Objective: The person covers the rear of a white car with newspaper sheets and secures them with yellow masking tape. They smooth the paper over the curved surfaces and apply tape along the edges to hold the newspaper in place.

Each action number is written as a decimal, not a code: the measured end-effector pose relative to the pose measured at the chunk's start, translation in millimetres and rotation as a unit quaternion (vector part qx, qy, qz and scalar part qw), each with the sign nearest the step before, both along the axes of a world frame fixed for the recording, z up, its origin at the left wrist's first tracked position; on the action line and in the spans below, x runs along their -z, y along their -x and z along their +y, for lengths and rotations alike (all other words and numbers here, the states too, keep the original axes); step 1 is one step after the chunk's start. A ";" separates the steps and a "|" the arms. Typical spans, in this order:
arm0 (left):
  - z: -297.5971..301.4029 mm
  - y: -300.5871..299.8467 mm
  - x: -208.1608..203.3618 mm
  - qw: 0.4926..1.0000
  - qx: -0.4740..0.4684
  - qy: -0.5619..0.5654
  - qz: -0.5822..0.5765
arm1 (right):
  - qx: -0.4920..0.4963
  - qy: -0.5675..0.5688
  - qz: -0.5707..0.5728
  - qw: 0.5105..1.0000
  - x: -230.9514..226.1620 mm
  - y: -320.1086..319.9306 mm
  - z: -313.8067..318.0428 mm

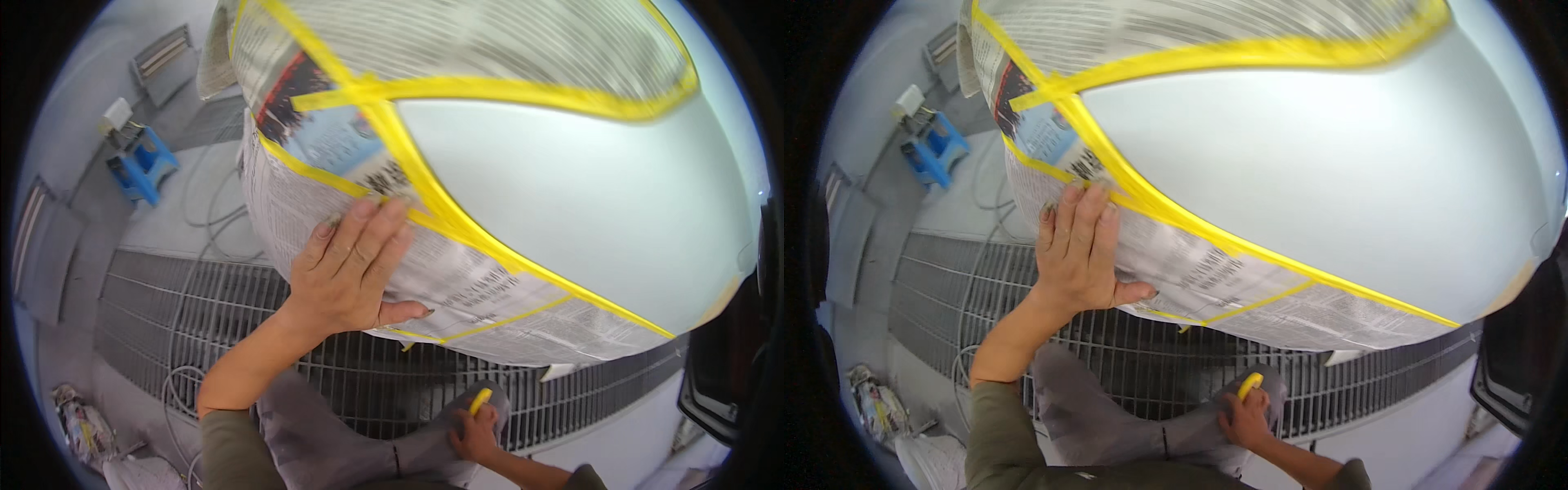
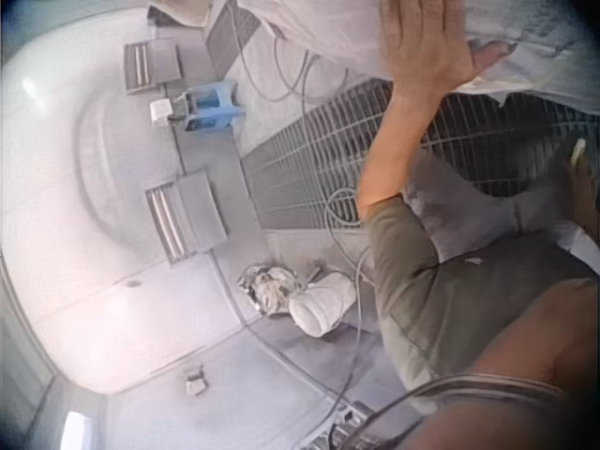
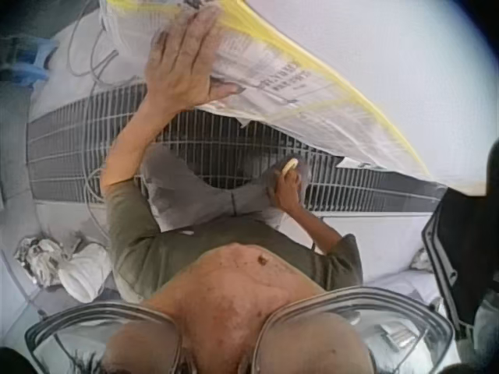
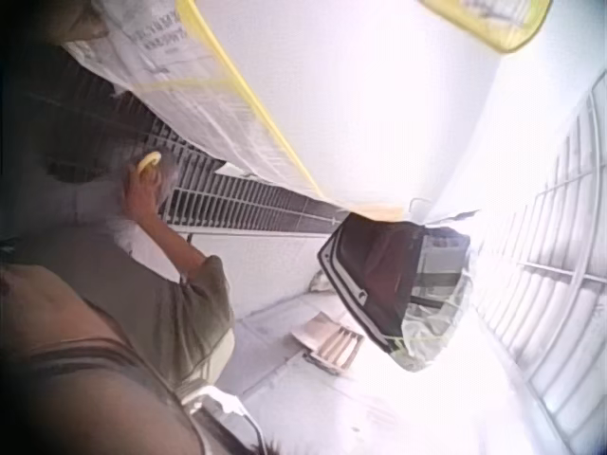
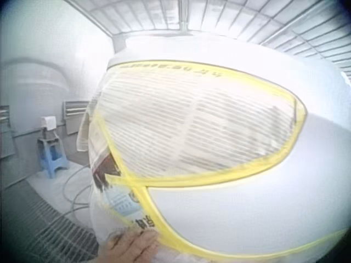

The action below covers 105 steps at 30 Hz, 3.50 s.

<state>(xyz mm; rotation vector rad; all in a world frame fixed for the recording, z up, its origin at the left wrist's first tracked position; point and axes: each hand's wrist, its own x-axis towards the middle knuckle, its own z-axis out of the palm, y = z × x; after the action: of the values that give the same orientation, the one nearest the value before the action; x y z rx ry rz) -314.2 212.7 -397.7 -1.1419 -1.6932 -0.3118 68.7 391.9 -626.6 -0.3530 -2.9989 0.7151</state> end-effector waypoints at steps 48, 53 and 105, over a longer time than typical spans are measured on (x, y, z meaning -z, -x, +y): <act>-223.7 89.6 -91.9 0.514 -0.008 -0.402 -0.758 | -0.131 -0.091 -0.280 0.947 -447.5 160.1 -128.1; -476.5 -107.1 10.4 0.343 -0.462 -0.214 -0.789 | -0.171 -0.092 -0.313 0.930 -403.3 190.6 -88.6; -260.4 -784.6 -354.4 0.530 -0.681 -0.500 -0.077 | -0.700 0.209 -0.502 0.462 -592.0 -224.4 -582.9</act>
<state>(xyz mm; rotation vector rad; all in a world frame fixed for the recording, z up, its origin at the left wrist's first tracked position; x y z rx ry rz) 470.4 -47.7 -43.3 1.1722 -1.5916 -0.2571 293.0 -191.0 -34.6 3.0838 -2.9846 1.6195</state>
